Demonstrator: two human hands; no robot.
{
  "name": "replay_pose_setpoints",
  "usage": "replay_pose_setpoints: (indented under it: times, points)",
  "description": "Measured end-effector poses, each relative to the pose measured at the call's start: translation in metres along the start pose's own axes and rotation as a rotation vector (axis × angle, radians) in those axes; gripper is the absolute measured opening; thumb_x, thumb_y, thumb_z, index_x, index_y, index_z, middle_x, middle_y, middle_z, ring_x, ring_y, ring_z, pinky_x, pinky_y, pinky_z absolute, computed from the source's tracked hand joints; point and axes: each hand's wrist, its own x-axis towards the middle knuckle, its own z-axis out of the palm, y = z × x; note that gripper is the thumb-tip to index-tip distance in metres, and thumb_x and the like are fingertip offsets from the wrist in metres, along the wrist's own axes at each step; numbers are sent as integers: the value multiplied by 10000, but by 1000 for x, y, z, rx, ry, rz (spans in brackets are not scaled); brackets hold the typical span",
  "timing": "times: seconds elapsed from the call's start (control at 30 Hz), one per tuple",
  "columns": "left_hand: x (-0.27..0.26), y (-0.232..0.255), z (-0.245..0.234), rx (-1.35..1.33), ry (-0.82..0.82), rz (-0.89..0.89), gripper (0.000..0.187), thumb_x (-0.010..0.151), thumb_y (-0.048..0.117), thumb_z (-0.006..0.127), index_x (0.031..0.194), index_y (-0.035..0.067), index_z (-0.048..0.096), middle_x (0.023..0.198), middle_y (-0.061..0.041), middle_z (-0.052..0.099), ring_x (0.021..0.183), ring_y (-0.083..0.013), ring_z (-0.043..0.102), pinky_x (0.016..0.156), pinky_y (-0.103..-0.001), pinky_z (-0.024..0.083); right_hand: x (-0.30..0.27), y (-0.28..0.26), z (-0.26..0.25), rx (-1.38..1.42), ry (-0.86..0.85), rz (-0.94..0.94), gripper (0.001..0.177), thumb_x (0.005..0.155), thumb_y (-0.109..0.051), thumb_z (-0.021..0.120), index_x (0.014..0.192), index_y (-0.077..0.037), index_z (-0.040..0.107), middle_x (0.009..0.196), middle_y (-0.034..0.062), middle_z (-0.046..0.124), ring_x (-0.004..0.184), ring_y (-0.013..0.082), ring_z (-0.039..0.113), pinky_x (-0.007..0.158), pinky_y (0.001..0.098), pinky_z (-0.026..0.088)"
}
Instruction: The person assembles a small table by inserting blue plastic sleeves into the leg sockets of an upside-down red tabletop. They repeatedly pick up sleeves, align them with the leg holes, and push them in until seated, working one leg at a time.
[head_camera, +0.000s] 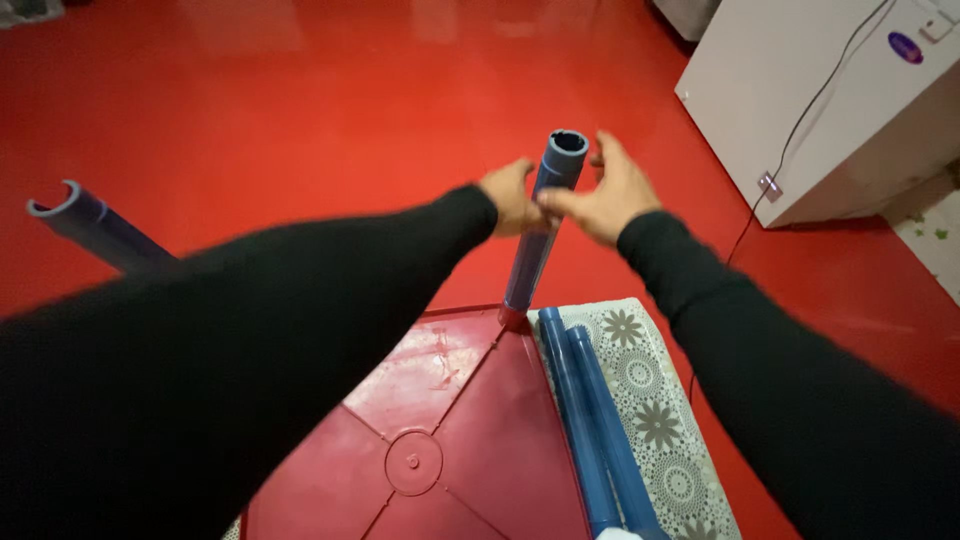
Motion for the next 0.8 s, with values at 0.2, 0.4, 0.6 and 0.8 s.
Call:
replay_pose_setpoints:
  times: [0.2, 0.4, 0.6, 0.8]
  points:
    - [-83, -6, 45, 223, 4, -63, 1228, 690, 639, 849, 1571, 29, 248, 1560, -226, 394, 1455, -385, 394, 1166, -555, 382, -70, 10, 39, -228, -101, -105, 1352, 661, -600, 885, 1550, 114, 158, 1617, 327, 234, 1521, 422, 251, 1228, 499, 256]
    - [-176, 25, 39, 316, -228, -279, 1309, 728, 617, 850, 1631, 144, 29, 1711, -132, 43, 1574, -379, 66, 1230, -639, 174, -143, -26, 57, -398, -360, 73, 1378, 690, -619, 836, 1595, -3, -1, 1686, 217, 49, 1559, 397, 70, 1238, 572, 154]
    - [-236, 30, 32, 349, -279, -249, 1269, 775, 531, 855, 1641, 139, 15, 1724, -135, 2, 1581, -393, 7, 1237, -633, 124, -190, -56, 71, -528, -501, 98, 1320, 724, -552, 799, 1613, -28, -24, 1703, 208, 12, 1576, 376, 54, 1244, 563, 147]
    - [-268, 23, 25, 348, -311, -256, 1250, 785, 539, 842, 1642, 135, 28, 1722, -139, 12, 1586, -379, 9, 1251, -618, 118, -218, -78, 79, -524, -525, 122, 1323, 704, -564, 809, 1607, -43, -5, 1699, 182, 46, 1588, 337, 57, 1258, 545, 145]
